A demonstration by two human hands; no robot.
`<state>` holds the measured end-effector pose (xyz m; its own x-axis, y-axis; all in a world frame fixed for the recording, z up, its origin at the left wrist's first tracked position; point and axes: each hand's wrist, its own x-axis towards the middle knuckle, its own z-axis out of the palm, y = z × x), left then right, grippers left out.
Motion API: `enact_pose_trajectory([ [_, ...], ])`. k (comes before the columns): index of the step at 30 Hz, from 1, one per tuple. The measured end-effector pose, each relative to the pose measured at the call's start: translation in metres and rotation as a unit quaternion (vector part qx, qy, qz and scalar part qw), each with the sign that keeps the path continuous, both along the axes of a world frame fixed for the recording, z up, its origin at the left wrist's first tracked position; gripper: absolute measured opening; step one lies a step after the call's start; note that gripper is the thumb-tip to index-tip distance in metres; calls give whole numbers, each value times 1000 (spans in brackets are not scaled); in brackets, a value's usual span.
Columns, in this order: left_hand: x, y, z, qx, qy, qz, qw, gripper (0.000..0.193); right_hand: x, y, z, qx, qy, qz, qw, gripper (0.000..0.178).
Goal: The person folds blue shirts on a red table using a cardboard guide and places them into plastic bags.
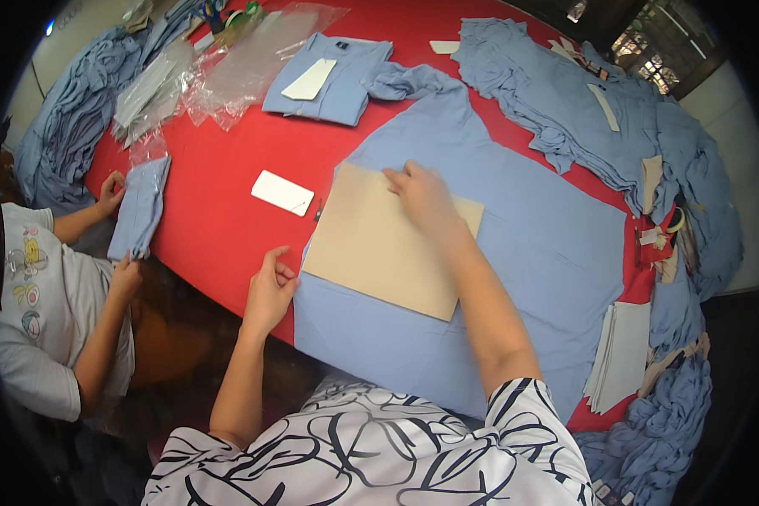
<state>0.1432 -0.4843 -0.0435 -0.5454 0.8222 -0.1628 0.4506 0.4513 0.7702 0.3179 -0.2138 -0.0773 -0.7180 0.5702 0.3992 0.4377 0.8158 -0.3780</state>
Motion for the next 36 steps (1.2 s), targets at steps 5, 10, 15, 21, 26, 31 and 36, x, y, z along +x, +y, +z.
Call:
enact_pose_trajectory([
  [5,7,7,16,-38,7,17,999,55,4,4,-1,17,20,21,999,25],
  [10,36,46,-10,108,273,-71,953,49,1,4,-6,32,31,31,999,26],
  [15,62,100,-13,110,361,-125,918,63,-1,8,-5,-9,6,18,1000,29],
  [21,64,107,-34,76,334,-123,932,76,6,87,2,100,35,-211,972,28],
  [26,64,112,-35,73,330,-137,931,76,17,143,27,-93,-120,-213,965,34],
  [31,61,94,-38,83,257,-96,958,70,30,39,141,-292,-51,225,928,42],
  [36,53,102,-66,141,177,-57,972,52,-5,-16,-6,-114,-56,83,988,53],
])
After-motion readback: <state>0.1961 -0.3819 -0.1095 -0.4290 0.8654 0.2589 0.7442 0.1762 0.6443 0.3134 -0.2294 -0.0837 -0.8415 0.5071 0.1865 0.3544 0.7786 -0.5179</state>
